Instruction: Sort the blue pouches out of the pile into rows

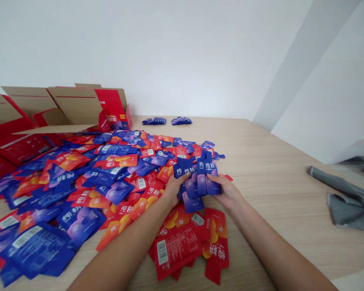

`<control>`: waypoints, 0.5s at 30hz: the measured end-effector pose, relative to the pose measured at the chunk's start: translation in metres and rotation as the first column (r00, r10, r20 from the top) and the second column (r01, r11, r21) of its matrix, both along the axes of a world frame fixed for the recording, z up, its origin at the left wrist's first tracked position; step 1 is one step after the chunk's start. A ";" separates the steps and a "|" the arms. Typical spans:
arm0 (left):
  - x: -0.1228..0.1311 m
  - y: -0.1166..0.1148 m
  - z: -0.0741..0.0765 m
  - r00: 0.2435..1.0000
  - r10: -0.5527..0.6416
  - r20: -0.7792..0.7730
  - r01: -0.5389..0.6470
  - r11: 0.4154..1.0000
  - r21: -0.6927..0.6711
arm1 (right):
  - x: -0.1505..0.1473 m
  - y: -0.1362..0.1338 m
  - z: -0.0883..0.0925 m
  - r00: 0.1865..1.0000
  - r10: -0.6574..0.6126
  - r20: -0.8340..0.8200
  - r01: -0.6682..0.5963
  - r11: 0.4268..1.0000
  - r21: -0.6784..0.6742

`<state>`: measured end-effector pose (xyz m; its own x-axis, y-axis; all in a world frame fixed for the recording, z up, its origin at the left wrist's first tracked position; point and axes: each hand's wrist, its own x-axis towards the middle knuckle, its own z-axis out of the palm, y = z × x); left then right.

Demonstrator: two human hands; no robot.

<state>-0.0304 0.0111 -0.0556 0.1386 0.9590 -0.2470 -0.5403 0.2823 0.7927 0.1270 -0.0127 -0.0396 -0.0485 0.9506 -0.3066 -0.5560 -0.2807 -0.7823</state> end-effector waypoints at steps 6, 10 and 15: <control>0.001 -0.002 0.003 0.996 0.086 -0.027 -0.085 0.996 0.031 | -0.005 -0.004 0.005 0.998 -0.030 0.049 0.028 0.999 0.038; 0.002 -0.001 0.003 0.996 0.084 -0.042 -0.083 0.996 0.021 | -0.010 -0.008 0.003 0.984 0.051 0.172 -0.061 0.996 0.057; -0.007 0.002 0.002 0.997 -0.074 0.033 0.076 0.993 -0.084 | -0.012 -0.006 -0.006 0.973 -0.019 0.229 0.000 0.997 0.082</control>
